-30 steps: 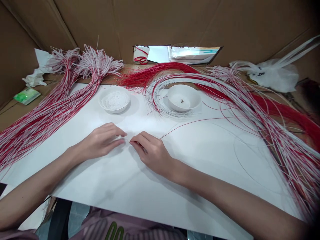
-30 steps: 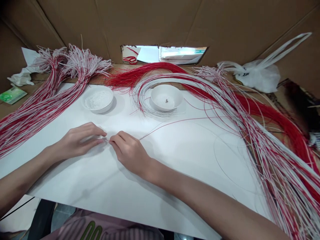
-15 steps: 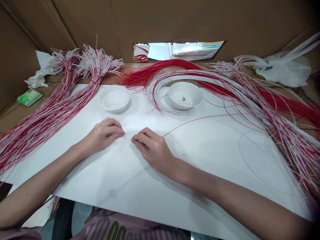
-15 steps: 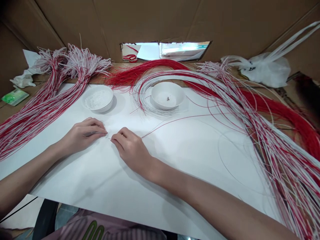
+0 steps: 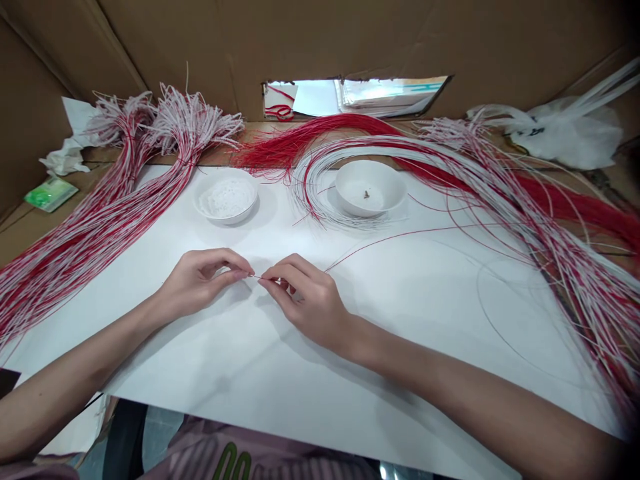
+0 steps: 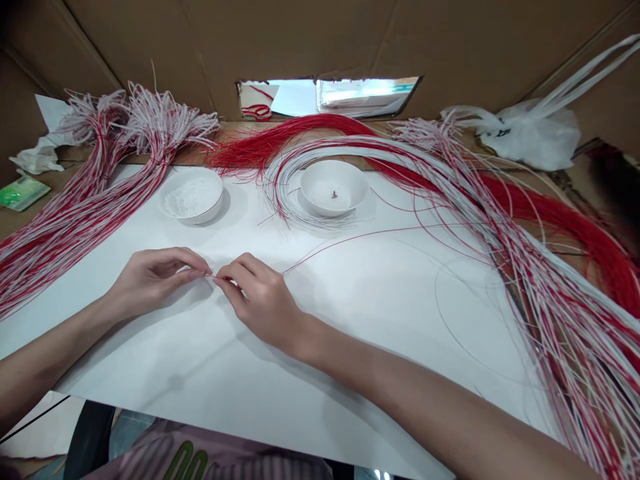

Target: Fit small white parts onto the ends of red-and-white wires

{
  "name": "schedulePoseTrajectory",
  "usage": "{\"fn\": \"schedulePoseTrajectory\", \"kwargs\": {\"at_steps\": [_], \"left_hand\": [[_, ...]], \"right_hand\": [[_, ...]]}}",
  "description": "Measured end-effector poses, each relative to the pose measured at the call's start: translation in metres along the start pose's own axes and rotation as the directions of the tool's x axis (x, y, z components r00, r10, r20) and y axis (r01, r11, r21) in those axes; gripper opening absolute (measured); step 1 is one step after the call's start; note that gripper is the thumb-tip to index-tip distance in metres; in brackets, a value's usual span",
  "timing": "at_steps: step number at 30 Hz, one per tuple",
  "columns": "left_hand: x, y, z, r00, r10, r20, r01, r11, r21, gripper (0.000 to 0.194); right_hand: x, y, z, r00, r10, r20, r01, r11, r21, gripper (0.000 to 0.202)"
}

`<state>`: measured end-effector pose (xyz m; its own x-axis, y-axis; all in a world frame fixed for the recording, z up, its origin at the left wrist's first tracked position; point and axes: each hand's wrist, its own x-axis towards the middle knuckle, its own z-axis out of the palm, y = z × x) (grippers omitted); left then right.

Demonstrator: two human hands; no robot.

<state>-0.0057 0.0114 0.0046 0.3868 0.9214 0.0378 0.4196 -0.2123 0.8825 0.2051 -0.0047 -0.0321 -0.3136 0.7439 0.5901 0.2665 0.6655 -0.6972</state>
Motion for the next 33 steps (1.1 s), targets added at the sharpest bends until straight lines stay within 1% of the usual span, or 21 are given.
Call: {"fn": "schedulePoseTrajectory", "kwargs": {"at_steps": [6,22,29,33], "left_hand": [[-0.0025,0.0018,0.0052,0.999,-0.048,-0.012,0.047,0.996,-0.069,0.006],[-0.0029,-0.0015,0.0053,0.998,-0.066,-0.013,0.064,0.990,-0.124,0.006],[-0.0027,0.0001,0.0050,0.998,-0.069,-0.010,0.068,0.993,-0.100,0.006],[-0.0022,0.0002,0.0053,0.999,-0.050,0.001,0.050,0.996,-0.071,0.006]], "right_hand": [[0.0009,-0.0013,-0.0007,1.000,-0.028,-0.014,0.028,1.000,0.004,0.008],[-0.0001,-0.0028,-0.0011,0.998,-0.048,-0.028,0.048,0.999,0.008,0.008],[0.0000,-0.0021,-0.0008,0.997,-0.064,-0.032,0.064,0.998,0.003,0.008],[0.0000,-0.0015,-0.0008,0.998,-0.059,-0.026,0.059,0.998,0.012,0.008]]}}
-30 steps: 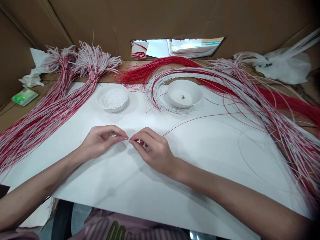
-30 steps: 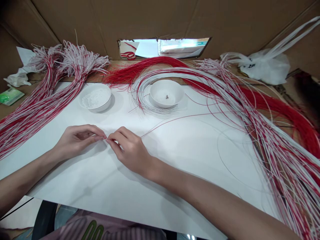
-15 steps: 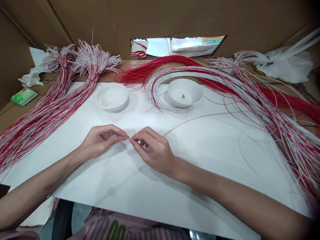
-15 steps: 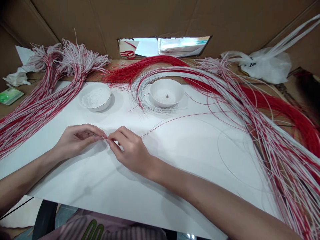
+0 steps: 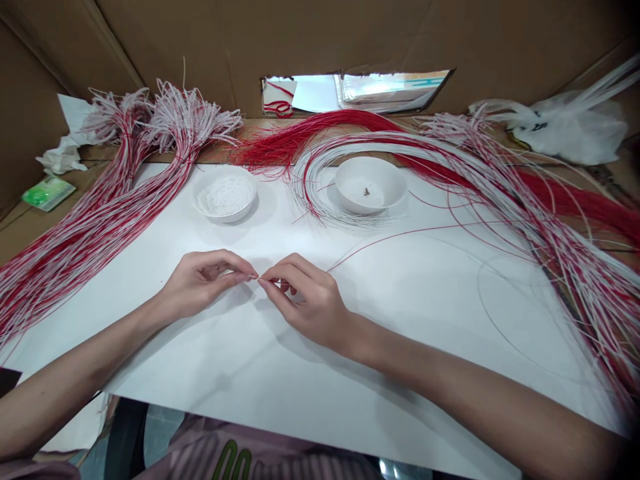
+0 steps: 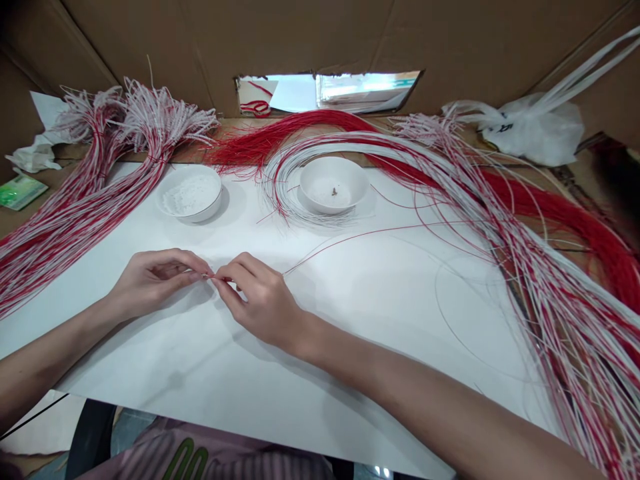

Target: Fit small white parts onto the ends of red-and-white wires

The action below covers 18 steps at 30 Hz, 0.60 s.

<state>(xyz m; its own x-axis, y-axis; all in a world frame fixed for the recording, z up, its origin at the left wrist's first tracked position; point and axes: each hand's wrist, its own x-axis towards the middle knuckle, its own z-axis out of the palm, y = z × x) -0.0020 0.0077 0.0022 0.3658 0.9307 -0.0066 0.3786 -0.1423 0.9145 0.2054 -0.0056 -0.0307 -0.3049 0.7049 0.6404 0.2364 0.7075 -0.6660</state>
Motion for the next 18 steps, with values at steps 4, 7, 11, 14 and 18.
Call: {"fn": "schedulePoseTrajectory", "kwargs": {"at_steps": [4,7,11,14,18], "left_hand": [[0.0002,-0.0020,-0.0002,0.999,0.034,0.025,-0.034,0.999,0.005,0.007],[-0.0008,-0.0031,-0.0001,0.998,0.052,0.030,-0.052,0.999,0.013,0.007],[-0.0024,-0.0038,0.0009,0.998,0.061,0.020,-0.062,0.998,0.022,0.007],[-0.0026,-0.0042,0.0015,0.998,0.066,0.019,-0.067,0.997,0.027,0.008],[-0.0025,-0.0043,0.0016,0.997,0.080,0.020,-0.080,0.996,0.027,0.009]], "right_hand": [[0.0000,0.0002,0.0005,1.000,-0.011,0.007,0.011,1.000,-0.010,0.009],[-0.0007,0.0004,0.0010,1.000,-0.019,0.015,0.020,1.000,-0.024,0.009],[-0.0017,0.0012,0.0010,0.999,-0.017,0.030,0.018,0.999,-0.030,0.010],[-0.0018,0.0019,0.0009,0.999,-0.020,0.036,0.021,0.999,-0.033,0.010],[-0.0016,0.0023,0.0011,0.999,-0.025,0.038,0.026,0.999,-0.032,0.010]]}}
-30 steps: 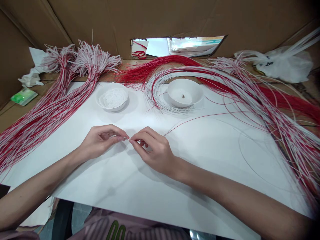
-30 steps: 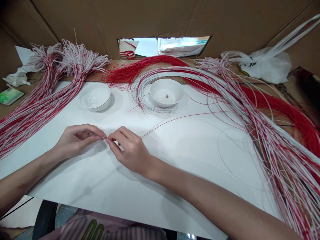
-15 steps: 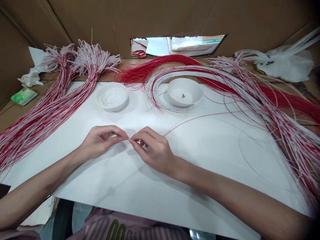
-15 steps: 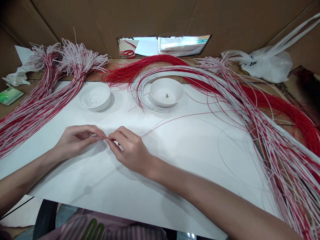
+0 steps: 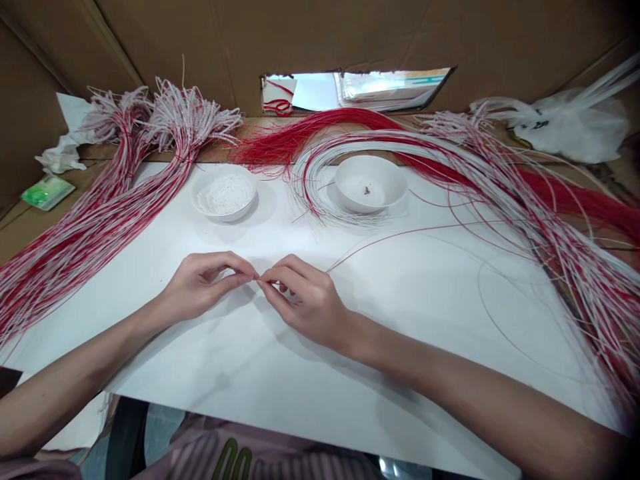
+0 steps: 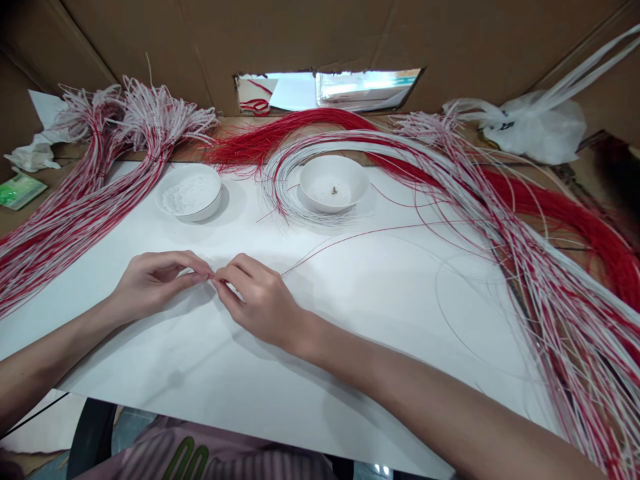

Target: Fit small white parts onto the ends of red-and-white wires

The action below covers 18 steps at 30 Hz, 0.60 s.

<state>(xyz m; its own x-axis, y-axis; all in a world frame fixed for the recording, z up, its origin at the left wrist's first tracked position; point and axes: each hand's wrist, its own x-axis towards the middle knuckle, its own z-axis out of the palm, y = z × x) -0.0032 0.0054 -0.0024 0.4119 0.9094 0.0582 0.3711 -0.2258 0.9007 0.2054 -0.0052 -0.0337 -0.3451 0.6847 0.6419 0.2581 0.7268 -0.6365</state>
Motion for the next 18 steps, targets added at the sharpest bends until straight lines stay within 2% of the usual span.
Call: {"fn": "schedulePoseTrajectory", "kwargs": {"at_steps": [5,9,13,18], "left_hand": [[-0.0004,-0.0002,0.0004,0.999,0.038,0.004,-0.038,0.999,0.018,0.008],[0.0000,0.0009,0.0013,0.994,0.110,-0.005,-0.108,0.987,0.121,0.008],[0.0002,0.0017,0.0016,0.993,0.117,-0.026,-0.108,0.968,0.228,0.007],[-0.0026,-0.0011,0.0038,0.989,0.148,0.004,-0.144,0.955,0.258,0.012]], "right_hand": [[-0.0003,0.0003,0.0003,1.000,-0.002,0.006,0.002,1.000,0.002,0.009],[-0.0017,0.0018,0.0007,1.000,-0.015,0.012,0.015,1.000,-0.006,0.010],[-0.0030,0.0030,0.0015,1.000,0.014,0.015,-0.013,1.000,-0.028,0.012],[-0.0035,0.0030,0.0020,1.000,0.014,0.021,-0.014,0.999,-0.040,0.011]]}}
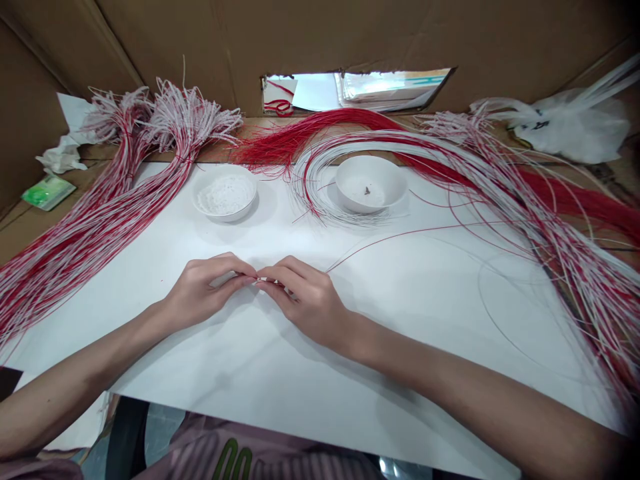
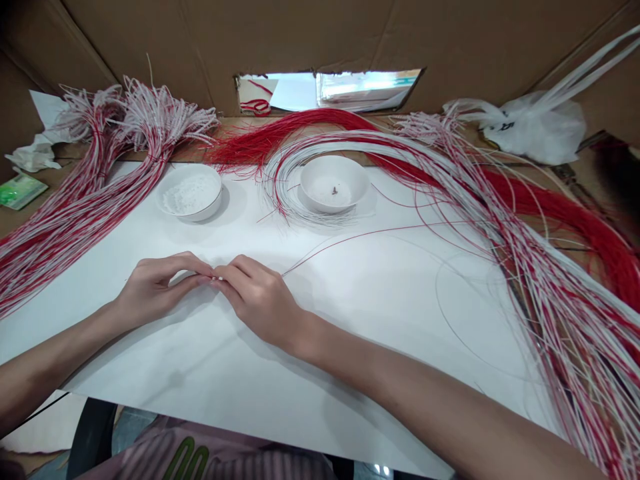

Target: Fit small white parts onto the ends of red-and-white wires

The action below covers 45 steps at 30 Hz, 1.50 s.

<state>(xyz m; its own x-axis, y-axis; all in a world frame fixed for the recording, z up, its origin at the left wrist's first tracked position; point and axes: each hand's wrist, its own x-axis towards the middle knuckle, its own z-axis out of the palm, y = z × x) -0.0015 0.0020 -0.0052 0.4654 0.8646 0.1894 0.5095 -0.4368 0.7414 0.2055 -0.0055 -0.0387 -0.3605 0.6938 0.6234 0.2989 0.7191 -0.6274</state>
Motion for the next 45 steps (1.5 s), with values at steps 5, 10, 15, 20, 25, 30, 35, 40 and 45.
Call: {"fn": "schedulePoseTrajectory", "kwargs": {"at_steps": [5,10,15,20,25,30,35,40,45], "left_hand": [[-0.001,0.000,0.001,1.000,0.009,-0.014,-0.007,0.997,0.072,0.011],[0.004,0.000,-0.009,0.995,-0.008,-0.102,0.022,0.989,0.143,0.008],[0.006,-0.002,-0.014,0.990,-0.040,-0.133,0.057,0.990,0.127,0.008],[0.005,-0.002,-0.008,0.998,0.018,-0.056,-0.010,0.990,0.139,0.008],[0.009,-0.010,-0.015,0.998,0.061,0.035,-0.067,0.975,0.212,0.015],[0.012,-0.019,-0.021,0.995,0.036,0.096,-0.061,0.959,0.277,0.015],[0.011,-0.017,-0.016,0.994,0.044,0.097,-0.071,0.952,0.297,0.015],[0.010,-0.019,-0.010,0.996,0.071,0.054,-0.084,0.954,0.289,0.013],[0.010,-0.020,-0.009,0.995,0.079,0.063,-0.093,0.960,0.265,0.014]], "right_hand": [[0.001,-0.004,-0.001,0.998,0.058,0.021,-0.056,0.997,-0.059,0.010],[0.005,-0.006,-0.003,0.980,0.186,-0.064,-0.193,0.973,-0.125,0.012],[0.007,-0.004,-0.003,0.974,0.220,-0.045,-0.223,0.972,-0.073,0.022],[0.005,-0.003,-0.001,0.994,0.103,0.037,-0.102,0.995,-0.019,0.013],[0.003,-0.001,0.000,0.984,0.169,0.064,-0.169,0.986,-0.005,0.016],[0.003,-0.002,0.001,0.974,0.220,0.055,-0.218,0.975,-0.039,0.011],[0.003,-0.002,0.001,0.972,0.226,0.067,-0.225,0.974,-0.034,0.008],[0.003,-0.002,0.000,0.975,0.213,0.062,-0.211,0.977,-0.040,0.010],[0.004,-0.002,-0.001,0.985,0.171,0.035,-0.170,0.984,-0.046,0.010]]}}
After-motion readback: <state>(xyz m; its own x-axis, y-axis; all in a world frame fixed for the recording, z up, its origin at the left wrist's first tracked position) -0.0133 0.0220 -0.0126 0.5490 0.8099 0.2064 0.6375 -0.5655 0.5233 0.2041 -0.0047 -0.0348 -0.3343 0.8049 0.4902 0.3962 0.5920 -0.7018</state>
